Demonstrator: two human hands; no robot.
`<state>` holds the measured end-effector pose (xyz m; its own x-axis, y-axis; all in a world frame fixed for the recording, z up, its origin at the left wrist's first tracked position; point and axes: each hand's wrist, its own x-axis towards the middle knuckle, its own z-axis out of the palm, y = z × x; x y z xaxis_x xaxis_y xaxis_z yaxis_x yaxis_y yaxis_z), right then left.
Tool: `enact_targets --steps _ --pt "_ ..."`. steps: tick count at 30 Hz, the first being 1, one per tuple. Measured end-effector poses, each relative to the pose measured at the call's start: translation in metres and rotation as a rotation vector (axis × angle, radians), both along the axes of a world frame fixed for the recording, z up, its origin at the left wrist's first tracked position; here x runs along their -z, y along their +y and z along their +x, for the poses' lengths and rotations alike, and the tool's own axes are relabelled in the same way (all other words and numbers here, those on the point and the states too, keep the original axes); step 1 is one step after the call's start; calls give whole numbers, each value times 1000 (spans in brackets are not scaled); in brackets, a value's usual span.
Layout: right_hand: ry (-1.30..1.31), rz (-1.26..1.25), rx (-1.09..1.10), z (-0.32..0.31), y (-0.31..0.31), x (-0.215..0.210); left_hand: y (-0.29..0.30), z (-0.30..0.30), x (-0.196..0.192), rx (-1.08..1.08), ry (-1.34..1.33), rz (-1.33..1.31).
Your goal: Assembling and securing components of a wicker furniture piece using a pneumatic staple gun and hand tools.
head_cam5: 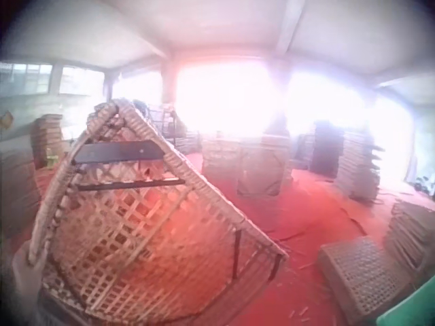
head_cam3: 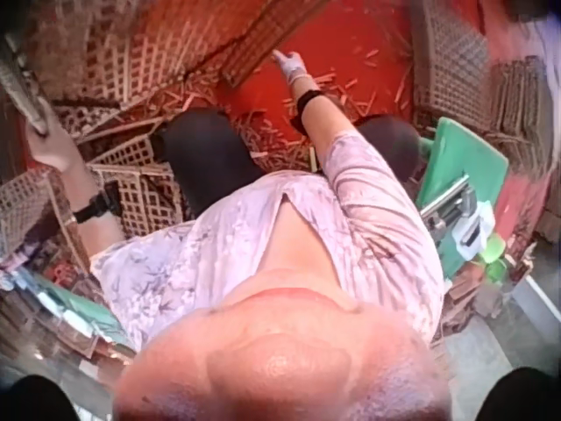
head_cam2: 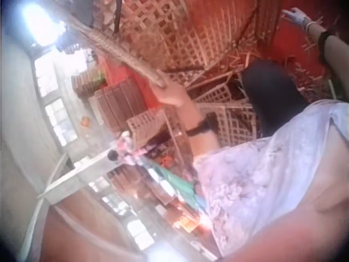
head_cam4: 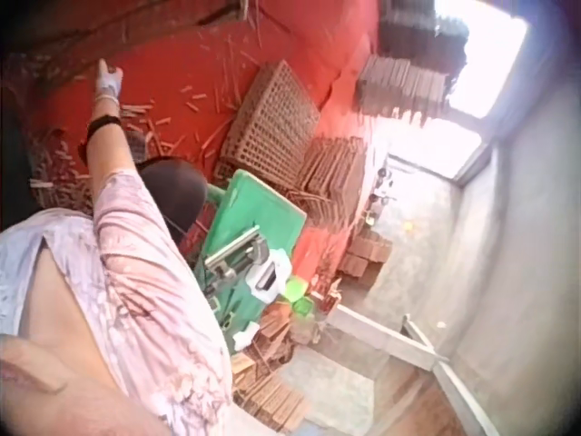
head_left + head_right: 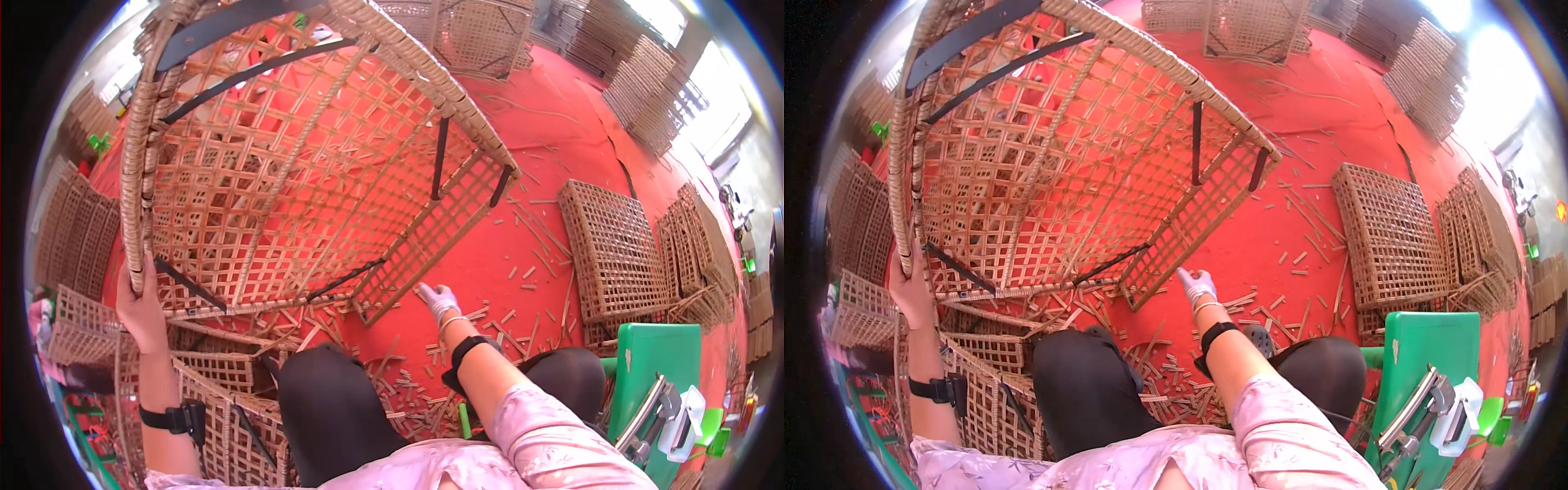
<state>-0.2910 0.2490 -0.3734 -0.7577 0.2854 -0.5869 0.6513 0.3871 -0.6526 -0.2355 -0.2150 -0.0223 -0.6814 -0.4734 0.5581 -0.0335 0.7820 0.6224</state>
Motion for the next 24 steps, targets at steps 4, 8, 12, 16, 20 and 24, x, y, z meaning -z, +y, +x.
enact_targets --steps 4,8,12,16,20,24 --pt "90 -298 -7 -1 -16 53 -13 7 6 -38 4 13" --pt "199 -421 66 -35 -25 58 -19 14 13 -103 19 97" --pt "-6 -393 6 -48 -31 14 -27 28 12 -127 42 45" --pt "51 -377 119 -49 -11 30 -43 18 22 -116 34 202" --pt "152 -272 56 -32 11 28 -56 0 17 -100 41 -117" --pt "151 188 210 -32 99 -13 41 -66 28 60 -141 331"
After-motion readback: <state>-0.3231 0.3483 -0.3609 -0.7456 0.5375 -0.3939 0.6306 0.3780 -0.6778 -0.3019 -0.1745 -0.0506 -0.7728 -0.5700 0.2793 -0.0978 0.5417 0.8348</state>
